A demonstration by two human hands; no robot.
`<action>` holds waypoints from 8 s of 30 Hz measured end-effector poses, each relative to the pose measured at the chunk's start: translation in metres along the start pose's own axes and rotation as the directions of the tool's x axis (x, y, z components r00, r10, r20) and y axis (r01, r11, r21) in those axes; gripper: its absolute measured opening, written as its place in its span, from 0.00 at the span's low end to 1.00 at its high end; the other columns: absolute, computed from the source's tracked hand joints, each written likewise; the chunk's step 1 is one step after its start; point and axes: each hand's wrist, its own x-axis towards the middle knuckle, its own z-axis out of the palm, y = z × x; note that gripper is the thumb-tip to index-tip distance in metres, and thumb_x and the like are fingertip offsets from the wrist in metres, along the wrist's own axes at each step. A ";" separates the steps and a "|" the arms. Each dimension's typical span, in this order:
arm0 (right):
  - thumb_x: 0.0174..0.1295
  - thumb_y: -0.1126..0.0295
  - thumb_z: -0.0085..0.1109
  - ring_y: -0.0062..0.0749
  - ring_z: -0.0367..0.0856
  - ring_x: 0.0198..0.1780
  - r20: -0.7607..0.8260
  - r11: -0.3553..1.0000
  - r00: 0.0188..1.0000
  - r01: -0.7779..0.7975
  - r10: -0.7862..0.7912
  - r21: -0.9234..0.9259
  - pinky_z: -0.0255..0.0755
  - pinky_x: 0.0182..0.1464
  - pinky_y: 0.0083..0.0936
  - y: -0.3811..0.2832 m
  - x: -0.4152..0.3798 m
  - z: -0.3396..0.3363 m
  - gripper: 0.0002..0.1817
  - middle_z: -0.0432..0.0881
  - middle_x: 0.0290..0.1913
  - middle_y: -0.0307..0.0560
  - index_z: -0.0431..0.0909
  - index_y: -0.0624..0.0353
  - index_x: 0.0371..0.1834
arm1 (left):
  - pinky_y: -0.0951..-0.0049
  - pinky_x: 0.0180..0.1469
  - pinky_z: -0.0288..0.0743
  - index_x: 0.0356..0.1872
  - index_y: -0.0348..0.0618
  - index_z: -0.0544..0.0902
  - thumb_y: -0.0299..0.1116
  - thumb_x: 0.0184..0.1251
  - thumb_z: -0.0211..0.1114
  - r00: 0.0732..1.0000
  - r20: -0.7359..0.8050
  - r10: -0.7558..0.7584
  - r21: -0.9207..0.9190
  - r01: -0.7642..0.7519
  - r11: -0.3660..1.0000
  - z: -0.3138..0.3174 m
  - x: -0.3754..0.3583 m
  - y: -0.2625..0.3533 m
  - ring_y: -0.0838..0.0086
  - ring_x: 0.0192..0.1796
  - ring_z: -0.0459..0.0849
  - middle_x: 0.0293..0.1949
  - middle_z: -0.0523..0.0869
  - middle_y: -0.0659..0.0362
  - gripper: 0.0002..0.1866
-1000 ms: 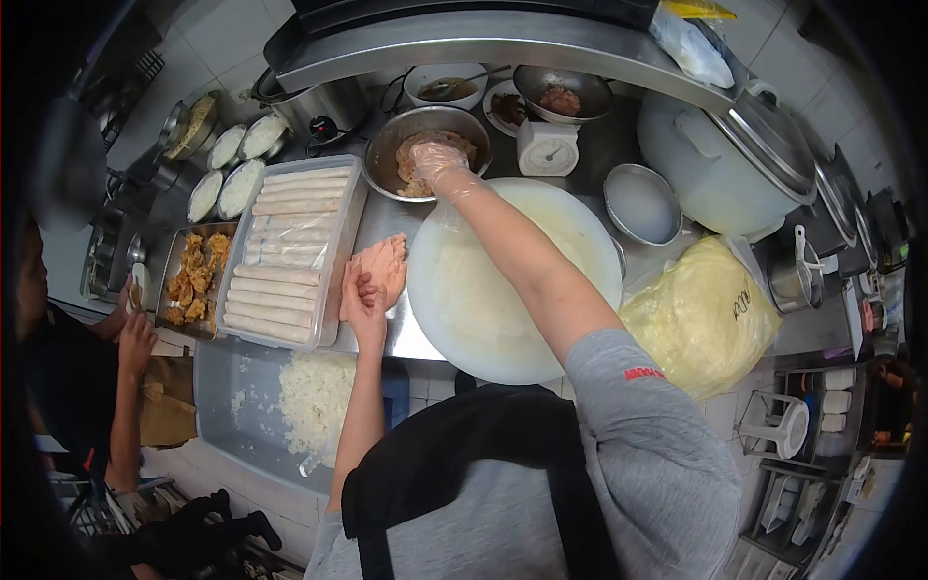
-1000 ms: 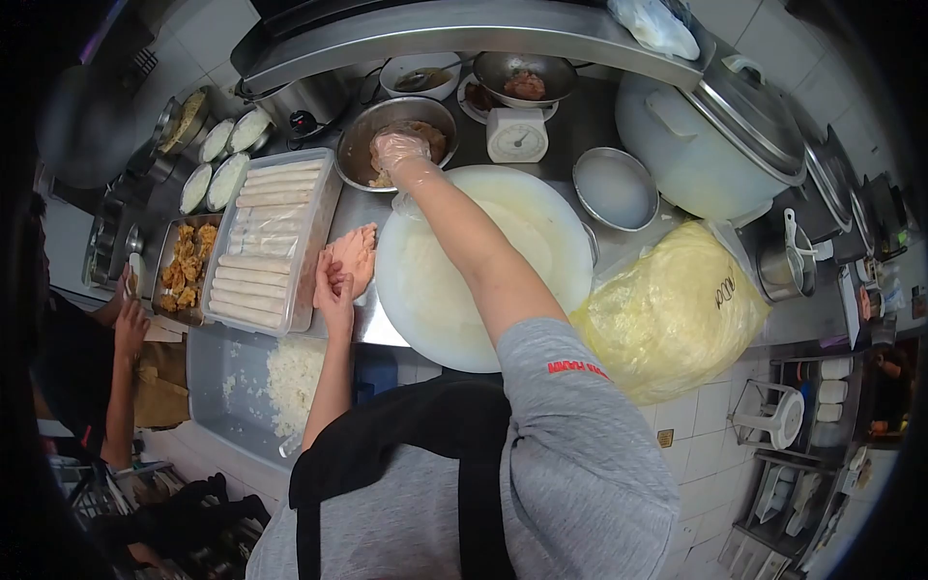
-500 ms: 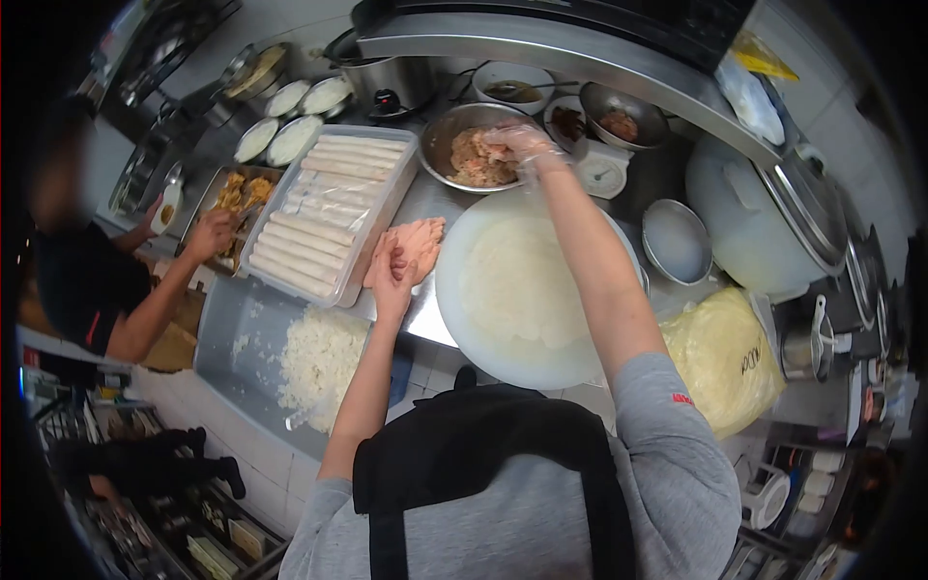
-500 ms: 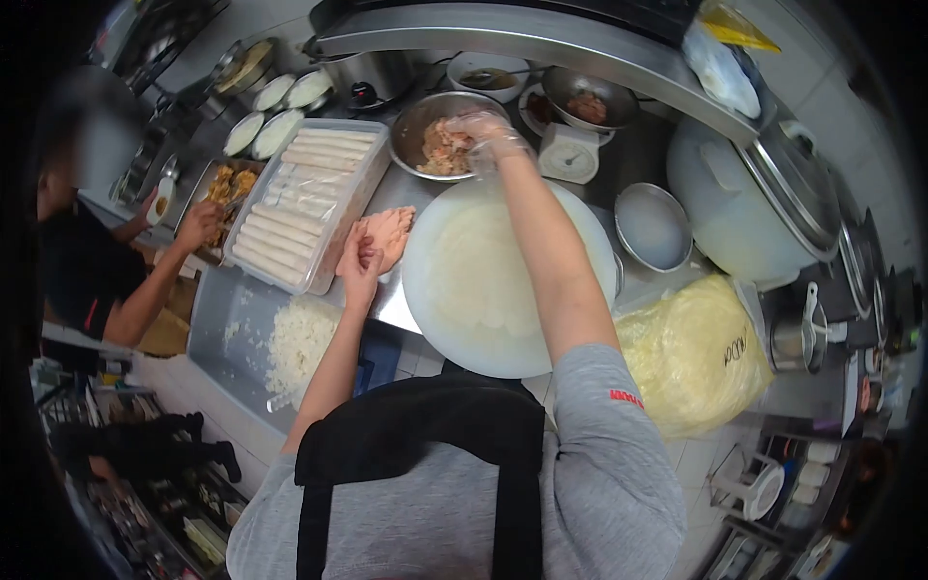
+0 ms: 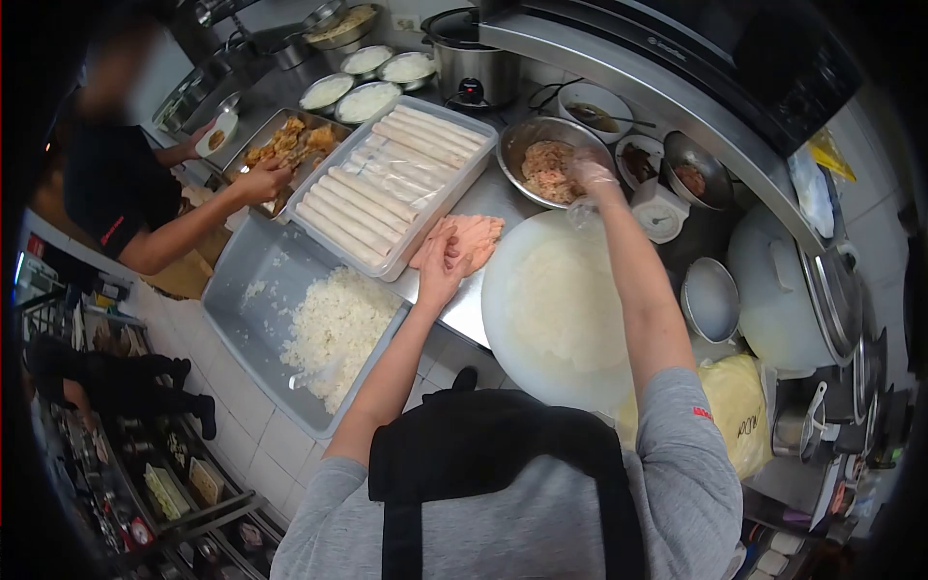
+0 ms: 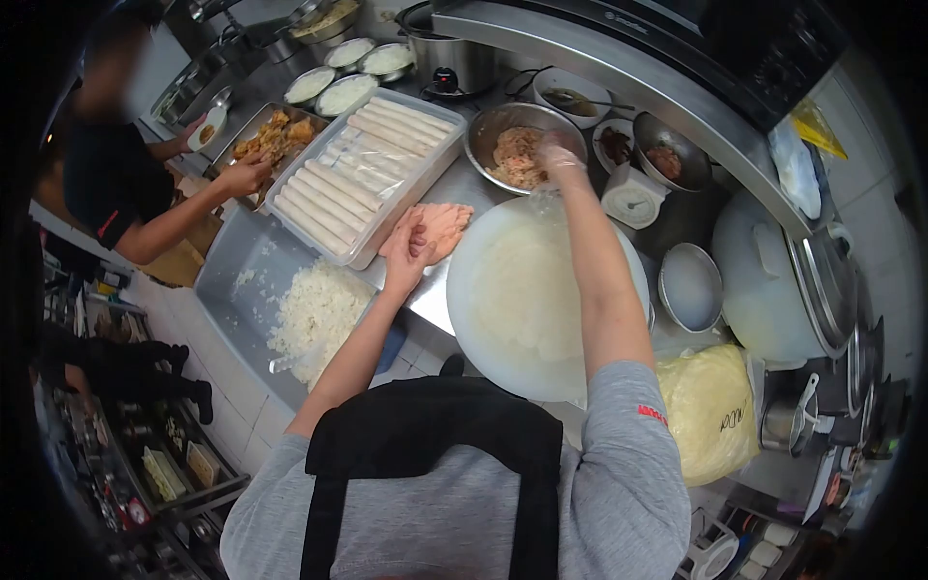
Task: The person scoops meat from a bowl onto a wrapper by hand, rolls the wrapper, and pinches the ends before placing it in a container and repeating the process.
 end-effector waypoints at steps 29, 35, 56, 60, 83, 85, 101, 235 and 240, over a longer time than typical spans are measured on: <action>0.59 0.67 0.60 0.31 0.80 0.43 -0.496 0.968 0.852 -0.047 0.168 0.248 0.77 0.46 0.25 0.104 -0.114 -0.190 0.14 0.82 0.44 0.41 0.78 0.58 0.48 | 0.78 0.48 0.71 0.64 0.40 0.69 0.28 0.60 0.65 0.998 -0.003 0.058 -0.094 -0.058 0.994 0.003 0.001 -0.014 0.78 0.45 0.75 0.47 0.77 0.57 0.29; 0.59 0.66 0.59 0.33 0.80 0.53 -0.442 0.972 0.895 -0.145 0.049 -0.186 0.76 0.49 0.28 0.016 -0.167 -0.181 0.17 0.83 0.49 0.47 0.80 0.58 0.51 | 0.77 0.46 0.73 0.60 0.40 0.73 0.29 0.60 0.66 0.987 -0.047 0.151 0.024 -0.150 0.988 0.003 -0.001 -0.003 0.76 0.43 0.77 0.48 0.79 0.57 0.25; 0.60 0.68 0.63 0.21 0.78 0.34 -0.497 0.829 0.866 0.239 0.054 0.506 0.74 0.39 0.18 0.062 -0.261 -0.165 0.08 0.82 0.34 0.38 0.82 0.60 0.38 | 0.68 0.54 0.72 0.53 0.46 0.80 0.38 0.62 0.64 0.860 0.507 -0.060 -0.397 0.295 0.869 0.172 0.186 0.187 0.69 0.56 0.75 0.57 0.78 0.57 0.19; 0.51 0.72 0.62 0.38 0.83 0.37 -0.629 0.926 0.681 0.313 -0.375 -0.212 0.76 0.43 0.32 0.024 -0.238 -0.153 0.09 0.84 0.35 0.49 0.83 0.58 0.37 | 0.60 0.52 0.77 0.57 0.47 0.75 0.38 0.66 0.59 0.758 0.614 -0.222 -0.215 0.430 0.877 0.236 0.235 0.213 0.65 0.61 0.73 0.57 0.77 0.57 0.20; 0.53 0.66 0.57 0.53 0.77 0.44 -0.348 0.869 0.835 0.271 -0.426 -0.414 0.71 0.49 0.45 -0.026 -0.188 -0.054 0.11 0.79 0.37 0.57 0.78 0.62 0.34 | 0.75 0.27 0.83 0.41 0.45 0.66 0.21 0.58 0.57 0.804 0.594 -0.018 -0.460 0.358 0.813 0.116 0.109 0.184 0.80 0.37 0.78 0.37 0.74 0.63 0.13; 0.53 0.65 0.57 0.52 0.76 0.44 -0.153 0.817 0.879 0.339 -0.452 -0.467 0.70 0.49 0.45 -0.019 -0.191 -0.044 0.10 0.78 0.38 0.56 0.77 0.60 0.31 | 0.74 0.26 0.83 0.41 0.45 0.66 0.21 0.57 0.57 0.812 0.583 -0.033 -0.436 0.347 0.830 0.111 0.110 0.180 0.80 0.37 0.79 0.36 0.74 0.63 0.13; 0.61 0.70 0.57 0.37 0.78 0.53 -0.269 -0.205 0.944 0.306 0.191 0.930 0.74 0.56 0.32 0.029 -0.328 -0.064 0.22 0.77 0.53 0.52 0.69 0.67 0.58 | 0.64 0.33 0.88 0.49 0.35 0.68 0.24 0.61 0.56 0.686 0.726 -0.045 -0.397 0.471 0.788 0.190 0.152 0.226 0.64 0.44 0.82 0.45 0.75 0.53 0.16; 0.50 0.60 0.66 0.50 0.74 0.48 -0.206 0.947 0.929 0.276 -0.306 -0.162 0.68 0.54 0.39 0.011 -0.284 0.081 0.22 0.77 0.42 0.53 0.77 0.60 0.45 | 0.41 0.66 0.45 0.63 0.50 0.73 0.51 0.55 0.64 0.900 0.403 0.164 0.438 -0.347 0.829 0.046 -0.075 0.067 0.60 0.67 0.63 0.66 0.68 0.57 0.34; 0.46 0.66 0.66 0.50 0.74 0.50 -0.081 0.909 0.906 0.416 -0.416 -0.023 0.66 0.57 0.39 0.020 -0.289 0.073 0.26 0.77 0.44 0.53 0.76 0.58 0.52 | 0.42 0.66 0.45 0.63 0.50 0.72 0.51 0.54 0.65 0.900 0.407 0.156 0.445 -0.344 0.827 0.046 -0.076 0.066 0.61 0.67 0.63 0.66 0.68 0.57 0.34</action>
